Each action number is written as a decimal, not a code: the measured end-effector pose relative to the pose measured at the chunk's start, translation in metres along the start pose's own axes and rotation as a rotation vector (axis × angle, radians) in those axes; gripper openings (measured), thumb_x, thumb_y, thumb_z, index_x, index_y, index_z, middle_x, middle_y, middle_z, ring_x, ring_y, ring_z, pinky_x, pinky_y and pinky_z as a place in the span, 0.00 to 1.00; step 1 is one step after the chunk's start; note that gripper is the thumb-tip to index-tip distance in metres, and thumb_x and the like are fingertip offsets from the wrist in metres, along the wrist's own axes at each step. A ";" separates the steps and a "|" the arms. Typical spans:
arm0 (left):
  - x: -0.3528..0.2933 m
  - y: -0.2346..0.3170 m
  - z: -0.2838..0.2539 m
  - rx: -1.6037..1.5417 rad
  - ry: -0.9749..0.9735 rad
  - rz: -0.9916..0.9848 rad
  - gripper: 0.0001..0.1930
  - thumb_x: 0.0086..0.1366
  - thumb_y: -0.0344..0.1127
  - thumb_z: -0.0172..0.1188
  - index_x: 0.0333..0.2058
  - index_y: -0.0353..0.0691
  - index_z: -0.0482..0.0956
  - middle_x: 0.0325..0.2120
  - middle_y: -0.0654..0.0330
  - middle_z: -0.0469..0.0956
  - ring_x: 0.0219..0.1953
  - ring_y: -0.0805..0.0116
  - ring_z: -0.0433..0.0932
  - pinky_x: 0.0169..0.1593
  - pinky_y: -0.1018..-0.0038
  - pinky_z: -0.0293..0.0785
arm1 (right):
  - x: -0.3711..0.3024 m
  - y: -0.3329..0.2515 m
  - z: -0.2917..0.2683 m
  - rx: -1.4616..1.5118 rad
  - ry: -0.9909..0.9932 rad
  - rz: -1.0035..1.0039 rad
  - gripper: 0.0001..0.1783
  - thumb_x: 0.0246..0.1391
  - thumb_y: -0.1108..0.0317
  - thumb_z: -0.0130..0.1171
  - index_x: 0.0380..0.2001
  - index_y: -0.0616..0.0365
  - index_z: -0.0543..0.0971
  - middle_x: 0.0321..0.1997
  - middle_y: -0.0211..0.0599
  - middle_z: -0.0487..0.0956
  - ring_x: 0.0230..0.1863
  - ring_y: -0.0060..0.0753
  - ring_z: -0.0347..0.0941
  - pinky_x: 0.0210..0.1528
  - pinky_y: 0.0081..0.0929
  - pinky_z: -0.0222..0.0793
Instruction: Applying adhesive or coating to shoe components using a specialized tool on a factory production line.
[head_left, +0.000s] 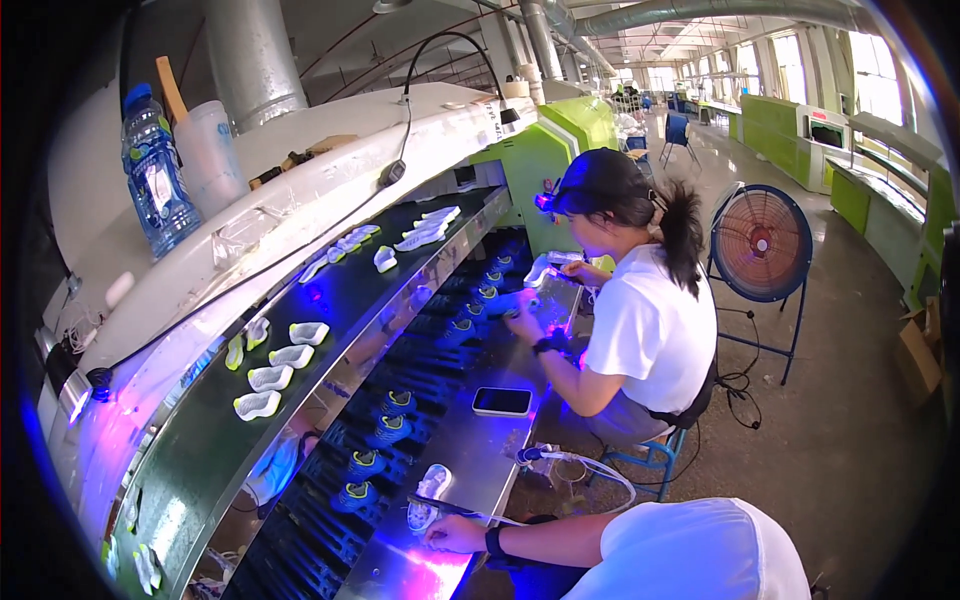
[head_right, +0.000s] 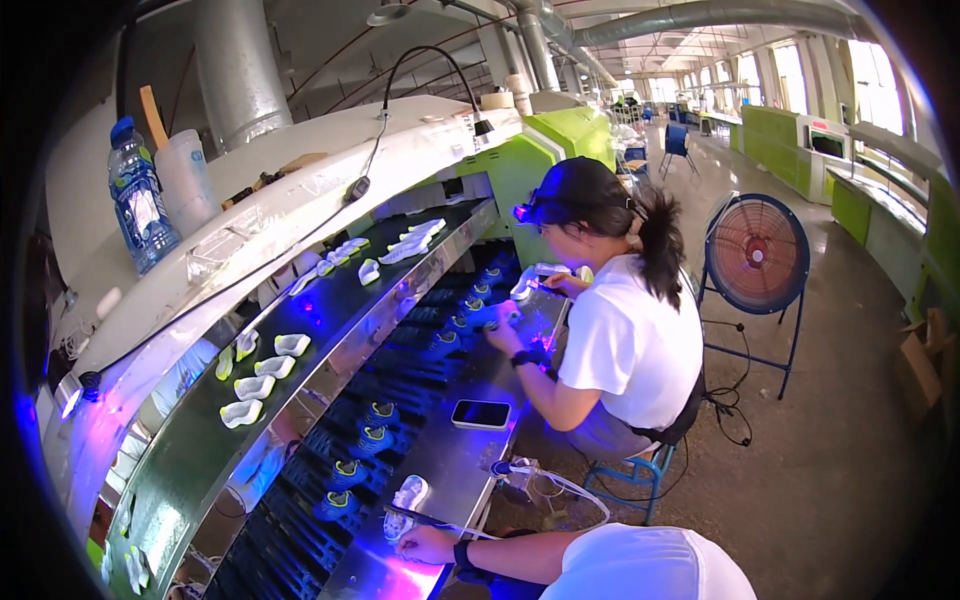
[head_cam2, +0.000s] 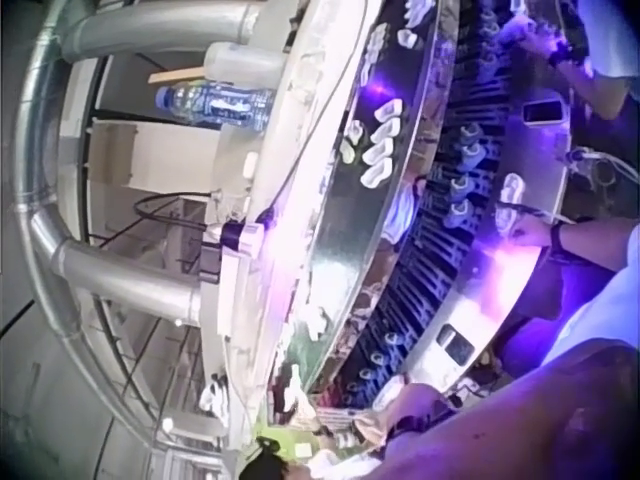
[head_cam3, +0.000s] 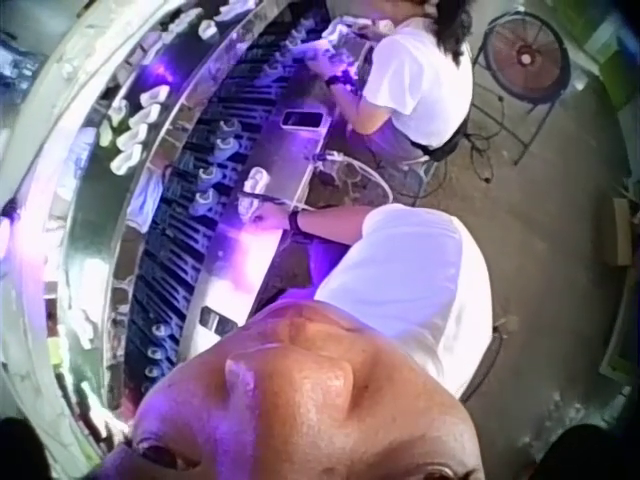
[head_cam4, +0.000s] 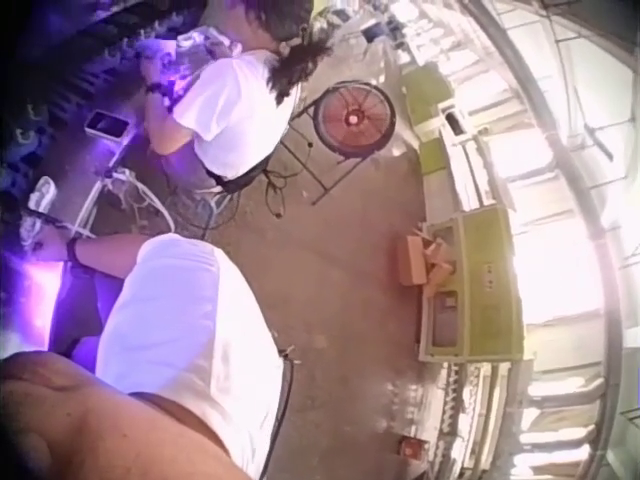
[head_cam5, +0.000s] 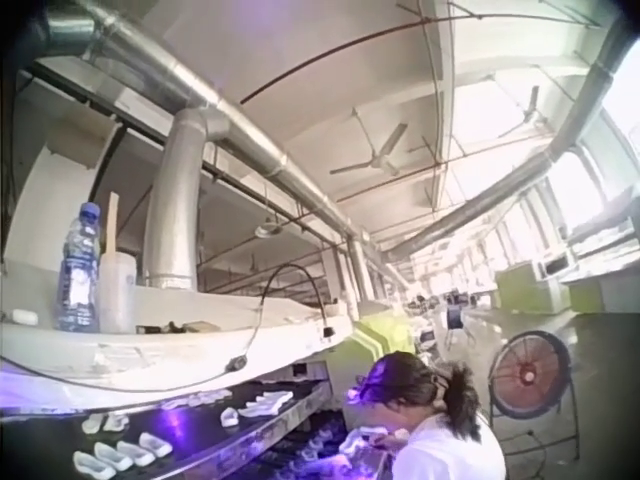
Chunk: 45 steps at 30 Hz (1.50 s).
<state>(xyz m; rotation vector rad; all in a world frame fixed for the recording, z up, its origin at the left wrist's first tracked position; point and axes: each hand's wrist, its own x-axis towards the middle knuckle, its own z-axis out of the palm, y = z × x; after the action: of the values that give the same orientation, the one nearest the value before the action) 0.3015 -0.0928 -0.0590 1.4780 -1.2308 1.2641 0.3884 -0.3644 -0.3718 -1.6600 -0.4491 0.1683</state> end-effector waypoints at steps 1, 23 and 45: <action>-0.003 -0.001 0.000 0.018 -0.002 -0.006 0.09 0.64 0.27 0.59 0.42 0.40 0.82 0.38 0.54 0.82 0.39 0.57 0.80 0.45 0.61 0.75 | 0.000 0.000 0.000 -0.007 0.013 -0.005 0.12 0.58 0.68 0.64 0.43 0.60 0.84 0.36 0.35 0.85 0.38 0.25 0.80 0.45 0.28 0.76; -0.058 -0.041 0.041 0.385 -0.005 -0.176 0.10 0.61 0.27 0.62 0.42 0.41 0.83 0.38 0.54 0.83 0.41 0.55 0.81 0.47 0.61 0.76 | 0.005 0.009 0.000 0.053 0.018 -0.009 0.12 0.58 0.67 0.62 0.41 0.62 0.84 0.34 0.35 0.86 0.36 0.27 0.81 0.42 0.28 0.76; -0.314 0.074 0.020 0.734 0.023 -1.187 0.10 0.59 0.23 0.63 0.40 0.34 0.84 0.32 0.55 0.83 0.33 0.64 0.82 0.39 0.71 0.78 | -0.020 -0.039 -0.076 -0.469 0.242 -0.079 0.13 0.59 0.71 0.64 0.47 0.57 0.86 0.34 0.35 0.86 0.32 0.27 0.80 0.37 0.27 0.76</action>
<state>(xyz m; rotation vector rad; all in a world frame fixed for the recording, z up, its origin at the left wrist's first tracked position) 0.2260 -0.0750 -0.3727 2.1529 0.3050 0.8438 0.3901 -0.4394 -0.3258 -2.0858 -0.3868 -0.2124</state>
